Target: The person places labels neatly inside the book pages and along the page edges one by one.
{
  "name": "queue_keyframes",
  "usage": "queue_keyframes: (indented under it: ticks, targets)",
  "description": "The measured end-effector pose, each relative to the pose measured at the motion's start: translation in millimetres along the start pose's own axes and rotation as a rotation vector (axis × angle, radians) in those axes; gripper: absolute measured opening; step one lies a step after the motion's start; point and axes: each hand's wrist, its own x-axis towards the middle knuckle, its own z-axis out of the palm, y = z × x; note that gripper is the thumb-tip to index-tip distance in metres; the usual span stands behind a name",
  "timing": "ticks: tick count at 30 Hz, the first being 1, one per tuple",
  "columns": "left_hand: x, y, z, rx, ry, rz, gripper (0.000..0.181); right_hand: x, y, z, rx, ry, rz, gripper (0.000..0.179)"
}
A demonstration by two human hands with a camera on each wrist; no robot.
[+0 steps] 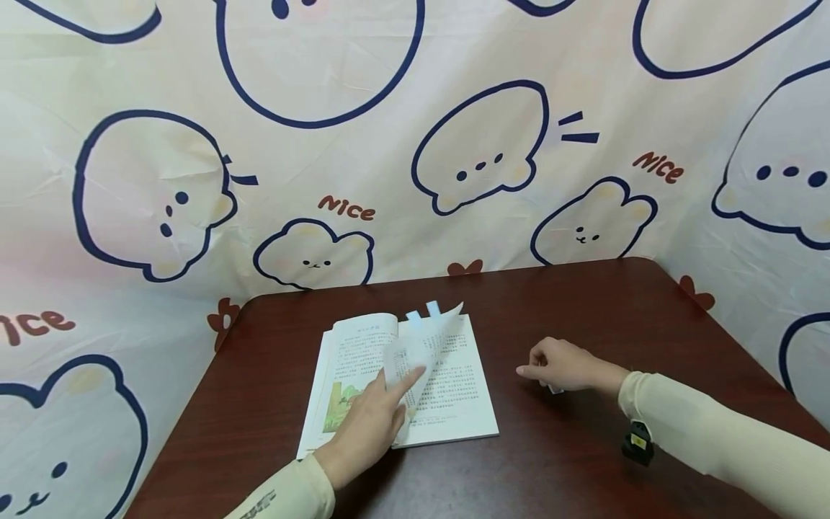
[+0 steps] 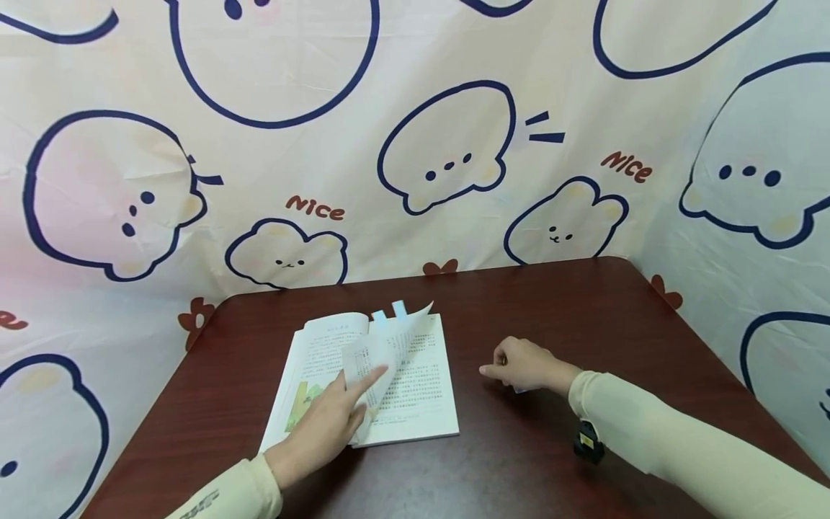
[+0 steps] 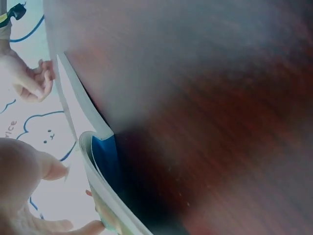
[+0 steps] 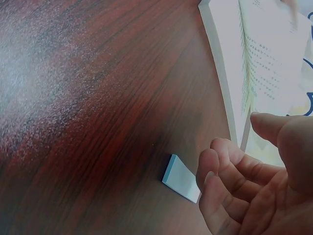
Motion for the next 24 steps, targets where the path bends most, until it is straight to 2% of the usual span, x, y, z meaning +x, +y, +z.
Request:
queue_keyframes:
  ticks: [4,8,12,19,24]
  targets:
    - [-2.0,2.2,0.6,0.008,-0.015,-0.001,0.048,-0.3,0.0,0.6,0.002,-0.002,-0.007,0.034]
    - [-3.2,3.3,0.7,-0.001,0.001,-0.034,0.054,-1.0,-0.8,0.9,0.0,0.0,-0.009,0.034]
    - [-3.4,1.6,1.5,-0.008,0.046,-0.063,0.054,-1.5,-1.0,1.5,-0.005,0.003,0.003,0.033]
    - [-3.6,-4.3,1.0,-0.028,0.091,-0.134,0.041,-0.8,-0.1,2.5,0.001,0.002,0.008,0.033]
    - [-4.6,-7.9,1.4,-0.044,0.134,-0.142,0.022,-1.0,0.0,2.1,0.007,0.003,0.0,0.033]
